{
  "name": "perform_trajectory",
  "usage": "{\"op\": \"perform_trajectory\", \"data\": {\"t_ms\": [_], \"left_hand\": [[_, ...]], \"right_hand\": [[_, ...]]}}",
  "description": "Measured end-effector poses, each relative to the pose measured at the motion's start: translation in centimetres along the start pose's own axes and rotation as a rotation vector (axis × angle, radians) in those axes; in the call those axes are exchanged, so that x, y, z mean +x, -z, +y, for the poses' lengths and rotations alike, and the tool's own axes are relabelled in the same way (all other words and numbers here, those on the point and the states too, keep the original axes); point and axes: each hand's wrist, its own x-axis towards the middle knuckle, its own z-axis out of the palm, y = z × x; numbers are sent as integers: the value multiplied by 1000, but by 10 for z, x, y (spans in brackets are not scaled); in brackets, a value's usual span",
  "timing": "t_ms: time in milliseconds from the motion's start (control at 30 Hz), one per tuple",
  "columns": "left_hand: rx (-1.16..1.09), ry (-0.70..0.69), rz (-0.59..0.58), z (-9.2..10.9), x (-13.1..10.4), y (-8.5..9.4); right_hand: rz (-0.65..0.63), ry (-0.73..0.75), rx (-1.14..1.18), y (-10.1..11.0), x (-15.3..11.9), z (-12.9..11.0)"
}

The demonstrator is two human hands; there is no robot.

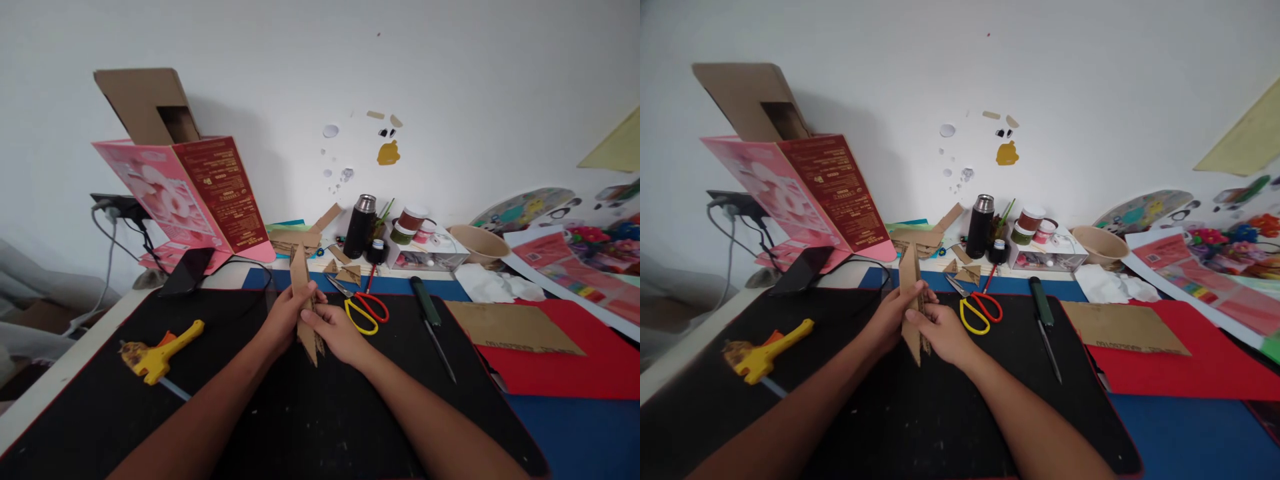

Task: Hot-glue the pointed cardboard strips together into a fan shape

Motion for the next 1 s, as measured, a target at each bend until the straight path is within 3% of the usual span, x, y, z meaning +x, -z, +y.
{"op": "perform_trajectory", "data": {"t_ms": [267, 433, 567, 1000], "left_hand": [[18, -29, -26, 0, -1, -1], [27, -10, -4, -2, 0, 0], [43, 7, 43, -3, 1, 2], [31, 3, 21, 1, 1, 3]], "right_hand": [[-3, 131, -88, 1, 4, 6], [-19, 15, 16, -1, 3, 6], [-112, -129, 141, -2, 0, 0], [-129, -93, 159, -4, 2, 5]]}}
